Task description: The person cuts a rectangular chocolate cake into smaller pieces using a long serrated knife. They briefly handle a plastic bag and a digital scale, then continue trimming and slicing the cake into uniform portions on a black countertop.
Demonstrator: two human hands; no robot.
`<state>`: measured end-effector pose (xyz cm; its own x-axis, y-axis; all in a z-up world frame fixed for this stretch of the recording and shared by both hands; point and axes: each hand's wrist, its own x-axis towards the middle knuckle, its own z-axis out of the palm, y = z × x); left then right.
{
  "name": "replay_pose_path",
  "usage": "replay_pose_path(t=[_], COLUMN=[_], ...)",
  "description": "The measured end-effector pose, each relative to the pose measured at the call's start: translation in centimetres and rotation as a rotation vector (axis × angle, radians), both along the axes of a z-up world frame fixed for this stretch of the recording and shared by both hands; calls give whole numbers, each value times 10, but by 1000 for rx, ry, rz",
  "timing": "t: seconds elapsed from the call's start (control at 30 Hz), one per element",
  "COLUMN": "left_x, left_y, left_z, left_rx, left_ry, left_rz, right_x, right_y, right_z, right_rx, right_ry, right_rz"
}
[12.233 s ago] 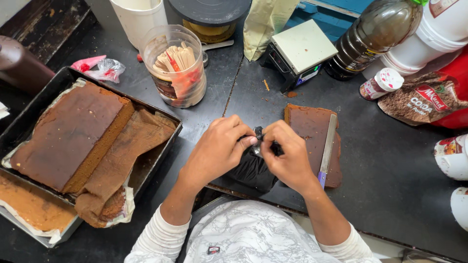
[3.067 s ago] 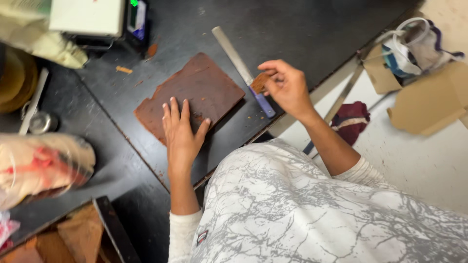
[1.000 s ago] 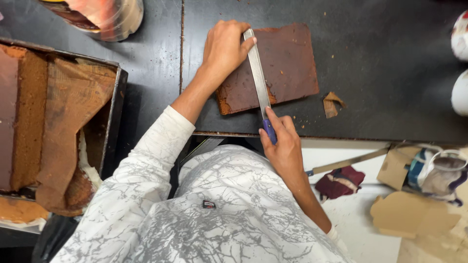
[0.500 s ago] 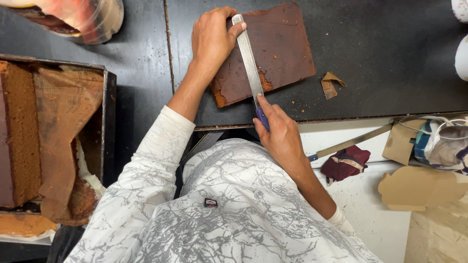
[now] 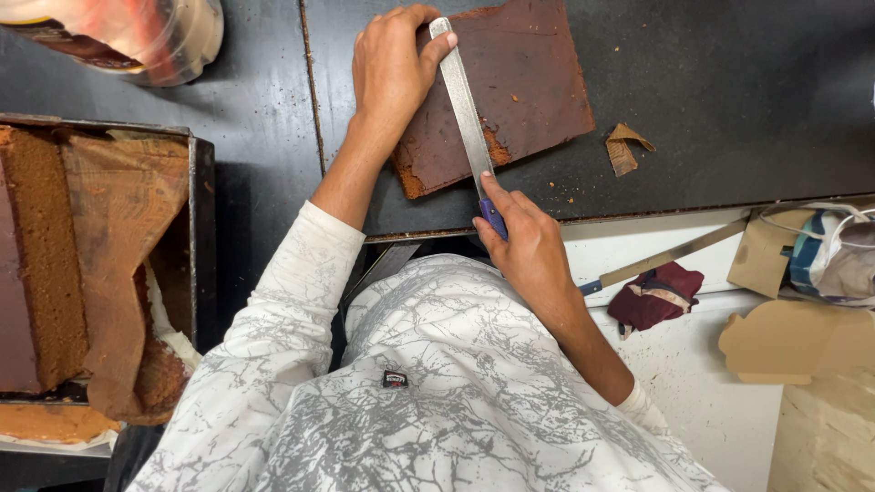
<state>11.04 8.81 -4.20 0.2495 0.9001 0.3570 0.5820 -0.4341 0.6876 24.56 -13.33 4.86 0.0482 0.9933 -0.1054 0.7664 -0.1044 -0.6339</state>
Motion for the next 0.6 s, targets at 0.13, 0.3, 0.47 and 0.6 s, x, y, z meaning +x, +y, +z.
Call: replay_pose_path(t=[0.13, 0.3, 0.47, 0.6], left_x=[0, 0, 1, -18], left_y=[0, -1, -2, -13], left_z=[1, 0, 10, 31], left_rx=[9, -2, -52, 96], left_ry=[0, -4, 3, -52], left_rz=[-5, 0, -9, -14], right_x=[1, 2, 4, 15], right_y=[1, 1, -1, -1], right_z=[-2, -4, -8, -1], right_rx=[68, 35, 74, 144], right_ry=[-9, 22, 61, 65], right_rz=[34, 22, 6, 15])
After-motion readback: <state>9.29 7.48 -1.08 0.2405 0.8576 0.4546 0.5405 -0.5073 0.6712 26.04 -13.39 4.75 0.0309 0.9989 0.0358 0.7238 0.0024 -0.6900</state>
